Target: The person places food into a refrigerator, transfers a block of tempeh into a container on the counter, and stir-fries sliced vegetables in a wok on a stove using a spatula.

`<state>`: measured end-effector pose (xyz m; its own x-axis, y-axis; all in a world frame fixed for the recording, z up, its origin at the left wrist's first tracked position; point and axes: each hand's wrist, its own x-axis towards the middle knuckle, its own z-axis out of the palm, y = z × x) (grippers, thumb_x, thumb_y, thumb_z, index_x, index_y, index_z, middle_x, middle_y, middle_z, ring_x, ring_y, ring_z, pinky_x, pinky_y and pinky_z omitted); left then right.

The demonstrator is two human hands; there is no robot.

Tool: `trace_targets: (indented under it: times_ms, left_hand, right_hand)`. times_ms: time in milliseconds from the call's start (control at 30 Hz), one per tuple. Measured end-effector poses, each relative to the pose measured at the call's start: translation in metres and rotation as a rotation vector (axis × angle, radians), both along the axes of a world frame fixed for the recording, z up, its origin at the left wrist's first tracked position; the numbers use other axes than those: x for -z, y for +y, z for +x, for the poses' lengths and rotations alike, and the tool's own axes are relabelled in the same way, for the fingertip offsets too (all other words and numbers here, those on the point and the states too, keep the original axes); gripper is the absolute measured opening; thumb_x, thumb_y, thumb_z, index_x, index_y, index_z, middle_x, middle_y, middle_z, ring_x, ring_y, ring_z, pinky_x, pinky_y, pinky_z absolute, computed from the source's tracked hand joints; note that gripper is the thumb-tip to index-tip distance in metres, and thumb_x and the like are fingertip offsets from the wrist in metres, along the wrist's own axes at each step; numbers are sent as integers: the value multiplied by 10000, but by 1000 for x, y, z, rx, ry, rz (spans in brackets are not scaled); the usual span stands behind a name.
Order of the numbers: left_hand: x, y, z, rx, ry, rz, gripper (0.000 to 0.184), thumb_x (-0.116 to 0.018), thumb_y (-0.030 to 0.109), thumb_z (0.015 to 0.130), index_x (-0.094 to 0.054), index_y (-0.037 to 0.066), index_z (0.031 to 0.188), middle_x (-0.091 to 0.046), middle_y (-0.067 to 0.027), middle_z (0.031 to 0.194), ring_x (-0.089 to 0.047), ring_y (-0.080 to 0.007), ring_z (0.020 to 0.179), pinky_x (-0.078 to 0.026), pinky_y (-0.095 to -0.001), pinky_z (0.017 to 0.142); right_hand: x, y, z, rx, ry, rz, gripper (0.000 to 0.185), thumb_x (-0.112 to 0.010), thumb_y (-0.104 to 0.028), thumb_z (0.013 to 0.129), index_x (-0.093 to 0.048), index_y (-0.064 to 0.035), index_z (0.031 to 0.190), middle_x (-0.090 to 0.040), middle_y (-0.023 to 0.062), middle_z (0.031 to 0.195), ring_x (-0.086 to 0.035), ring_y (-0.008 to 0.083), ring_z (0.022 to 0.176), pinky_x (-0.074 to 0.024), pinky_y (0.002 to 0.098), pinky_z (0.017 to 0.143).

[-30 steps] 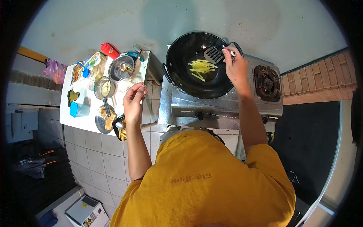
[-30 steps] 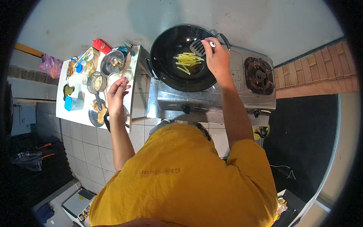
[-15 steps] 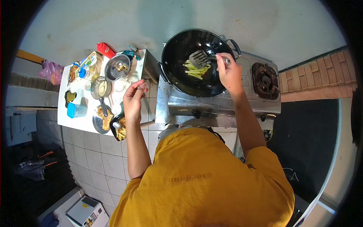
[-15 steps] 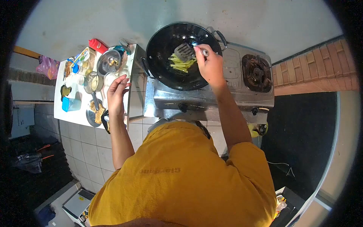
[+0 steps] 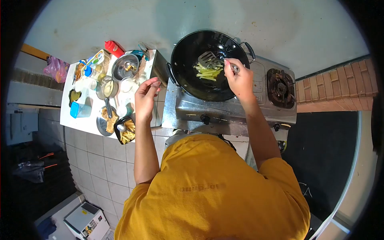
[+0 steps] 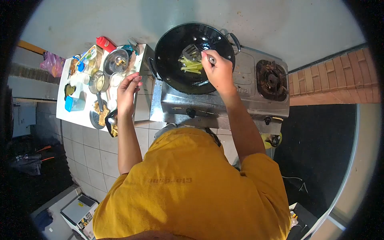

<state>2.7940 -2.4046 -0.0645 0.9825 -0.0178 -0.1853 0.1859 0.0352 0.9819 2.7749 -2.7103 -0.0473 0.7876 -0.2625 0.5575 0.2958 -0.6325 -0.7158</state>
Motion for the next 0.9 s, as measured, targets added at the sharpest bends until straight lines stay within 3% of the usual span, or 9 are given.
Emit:
trace_targets:
  times_ms: [300, 400, 467, 633, 767, 833, 900]
  left_hand:
    - [24, -29, 23, -2, -125, 71, 294, -633, 139, 885, -625, 3, 1146, -617, 4, 928, -522, -71, 820, -408, -224, 745]
    - [23, -36, 25, -30, -119, 73, 236, -643, 121, 889, -631, -11, 1084, -615, 6, 860, -527, -62, 760, -426, -206, 688]
    - [19, -39, 27, -41, -159, 74, 193, -650, 148, 895, -642, -9, 1006, -606, 6, 799, -508, -55, 667, -412, -205, 608]
    - [14, -33, 48, 3, -153, 127, 214, -670, 206, 892, -639, -5, 887, -569, 5, 659, -483, -56, 557, -388, -215, 522]
    - [24, -32, 55, 55, -143, 311, 312, -689, 288, 875, -638, -7, 787, -563, -1, 593, -495, -66, 542, -386, -236, 505]
    - [30, -35, 54, 52, -153, 340, 339, -688, 305, 871, -635, -10, 758, -570, -11, 591, -491, -75, 539, -390, -249, 508]
    - [31, -38, 54, 47, -165, 369, 367, -686, 322, 867, -633, -13, 729, -577, -22, 589, -488, -83, 536, -393, -261, 511]
  right_hand:
    - [6, -1, 1, 25, -43, -19, 132, -707, -148, 855, -662, -44, 923, -644, 131, 668, -642, 154, 567, -480, 266, 541]
    - [-1, 1, -2, -23, -111, -41, 138, -718, -147, 840, -649, -37, 885, -637, 117, 637, -634, 154, 549, -471, 275, 526]
    - [-9, -4, -6, 42, 135, -25, 118, -708, -137, 846, -640, -40, 844, -616, 98, 591, -620, 147, 525, -453, 280, 503]
    - [-14, -16, -3, 69, 227, -48, 197, -607, -232, 915, -637, -50, 847, -571, 167, 594, -578, 366, 536, -435, 367, 491]
    - [-28, -4, -14, 96, 194, -75, 189, -601, -216, 923, -658, -42, 876, -580, 169, 601, -617, 343, 560, -452, 357, 505]
    - [-29, 4, -19, 1, 234, 128, 198, -595, -212, 932, -671, -29, 923, -603, 183, 635, -648, 328, 593, -472, 340, 527]
    - [-21, 3, -20, 15, 256, 87, 203, -595, -210, 934, -673, -22, 939, -616, 190, 656, -659, 324, 610, -480, 332, 538]
